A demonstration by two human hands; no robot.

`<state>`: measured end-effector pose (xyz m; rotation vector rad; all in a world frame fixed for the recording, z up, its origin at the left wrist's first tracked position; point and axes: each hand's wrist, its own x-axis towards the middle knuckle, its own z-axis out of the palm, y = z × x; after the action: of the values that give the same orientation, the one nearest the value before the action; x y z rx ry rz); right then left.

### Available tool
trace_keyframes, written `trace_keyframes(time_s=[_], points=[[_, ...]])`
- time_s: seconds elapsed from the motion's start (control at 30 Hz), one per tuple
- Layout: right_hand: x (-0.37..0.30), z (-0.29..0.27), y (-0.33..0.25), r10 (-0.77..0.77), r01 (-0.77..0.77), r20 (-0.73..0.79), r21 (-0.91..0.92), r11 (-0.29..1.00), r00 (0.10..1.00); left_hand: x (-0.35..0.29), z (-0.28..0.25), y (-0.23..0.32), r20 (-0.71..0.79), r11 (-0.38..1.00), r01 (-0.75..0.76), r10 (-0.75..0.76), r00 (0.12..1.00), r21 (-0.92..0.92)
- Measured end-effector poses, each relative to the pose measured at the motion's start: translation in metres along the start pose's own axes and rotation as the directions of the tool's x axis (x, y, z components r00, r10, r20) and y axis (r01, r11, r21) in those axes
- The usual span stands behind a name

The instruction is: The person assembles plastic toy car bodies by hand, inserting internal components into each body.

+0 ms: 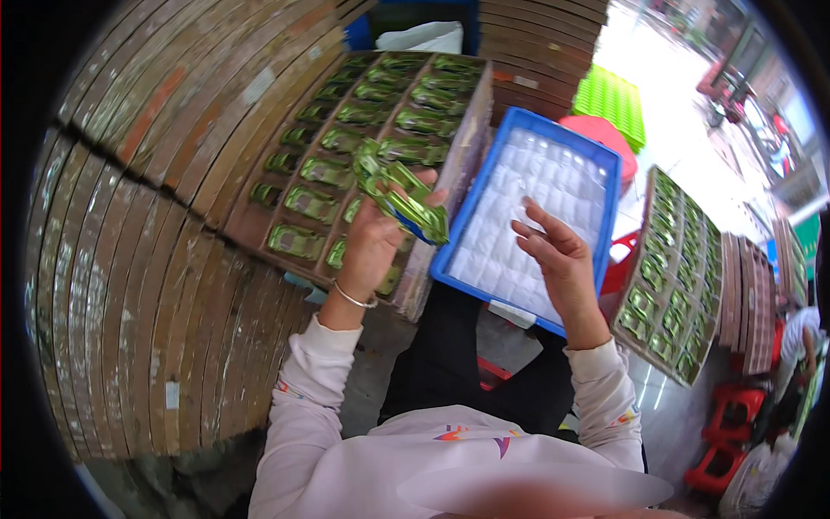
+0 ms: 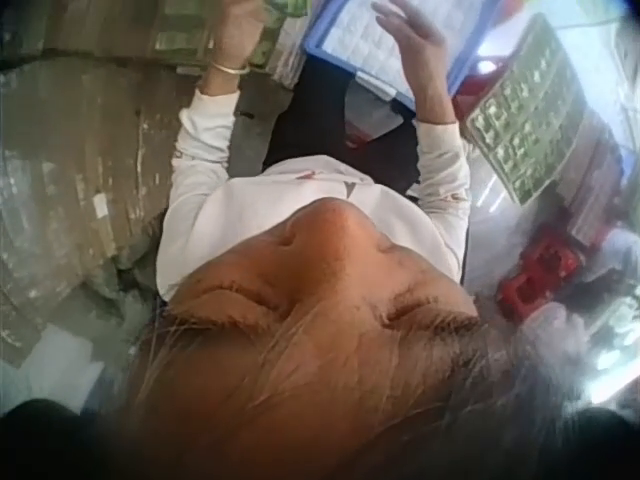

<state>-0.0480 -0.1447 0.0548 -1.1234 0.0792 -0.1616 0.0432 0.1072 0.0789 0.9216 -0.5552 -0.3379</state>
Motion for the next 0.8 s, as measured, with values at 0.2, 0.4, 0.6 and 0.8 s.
trace_keyframes(time_s=[0.2,0.4,0.6,0.8], points=[[-0.038,0.015,-0.011,-0.199,0.201,-0.103,0.007,0.980,0.975,-0.006,0.063,-0.056,0.148,0.950,0.171,-0.135,0.980,-0.262],[-0.060,0.021,0.012,-0.368,0.335,-0.089,-0.262,0.905,0.926,-0.016,0.100,-0.080,0.018,0.834,0.285,-0.314,0.949,-0.472],[-0.064,0.026,0.010,-0.311,0.275,0.007,-0.488,0.828,0.950,-0.022,0.082,-0.112,-0.122,0.776,0.212,-0.347,0.930,-0.594],[-0.057,0.033,0.029,-0.389,0.356,0.124,-0.708,0.610,0.913,-0.025,0.051,-0.151,-0.176,0.638,0.280,-0.555,0.813,-0.717]])
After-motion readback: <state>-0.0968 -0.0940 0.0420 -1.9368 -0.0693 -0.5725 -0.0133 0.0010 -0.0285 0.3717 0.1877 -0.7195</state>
